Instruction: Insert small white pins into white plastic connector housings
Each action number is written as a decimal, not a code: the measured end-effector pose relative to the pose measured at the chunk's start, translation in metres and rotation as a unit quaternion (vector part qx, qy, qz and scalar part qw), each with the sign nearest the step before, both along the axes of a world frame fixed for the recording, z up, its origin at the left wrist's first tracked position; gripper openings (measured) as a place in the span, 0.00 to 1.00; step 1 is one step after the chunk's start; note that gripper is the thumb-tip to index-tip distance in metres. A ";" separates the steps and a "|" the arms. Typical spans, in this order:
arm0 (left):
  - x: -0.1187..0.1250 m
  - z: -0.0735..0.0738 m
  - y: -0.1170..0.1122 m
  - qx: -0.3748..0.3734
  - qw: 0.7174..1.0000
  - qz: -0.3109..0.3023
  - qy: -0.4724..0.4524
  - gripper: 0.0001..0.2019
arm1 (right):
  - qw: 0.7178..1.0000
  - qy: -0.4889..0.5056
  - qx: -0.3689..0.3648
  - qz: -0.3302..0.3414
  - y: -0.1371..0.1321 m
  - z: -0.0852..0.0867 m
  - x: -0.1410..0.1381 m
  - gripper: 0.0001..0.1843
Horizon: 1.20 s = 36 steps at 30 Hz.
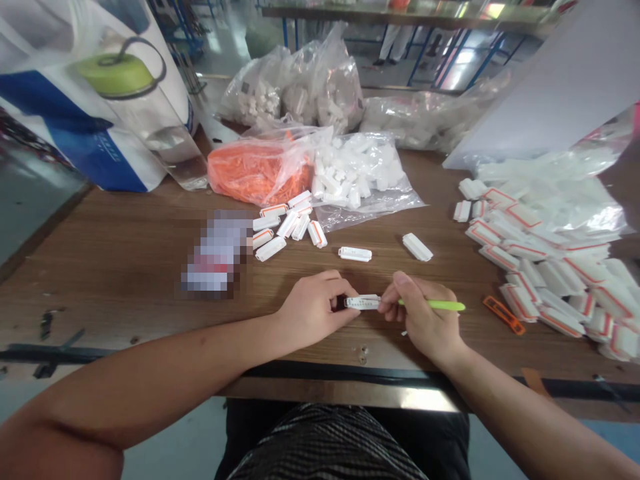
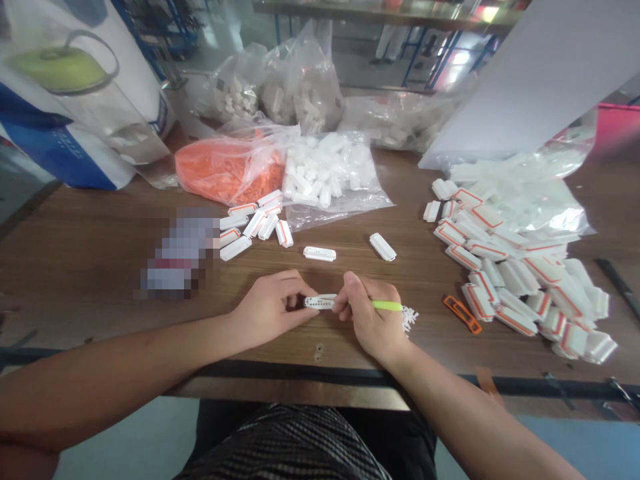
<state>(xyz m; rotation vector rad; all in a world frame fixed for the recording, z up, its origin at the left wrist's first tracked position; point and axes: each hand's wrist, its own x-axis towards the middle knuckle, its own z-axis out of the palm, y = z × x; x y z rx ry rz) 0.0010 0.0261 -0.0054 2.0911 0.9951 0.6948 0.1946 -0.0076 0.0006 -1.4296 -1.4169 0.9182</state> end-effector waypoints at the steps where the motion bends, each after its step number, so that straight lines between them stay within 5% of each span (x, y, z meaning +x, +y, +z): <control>1: 0.000 0.000 0.000 -0.003 1.000 0.001 0.000 0.05 | 1.000 0.000 0.001 -0.002 0.000 0.000 0.000 0.29; 36: 0.002 -0.002 -0.001 -0.002 1.000 0.010 -0.012 0.04 | 0.995 -0.072 0.063 0.028 -0.003 0.002 -0.001 0.25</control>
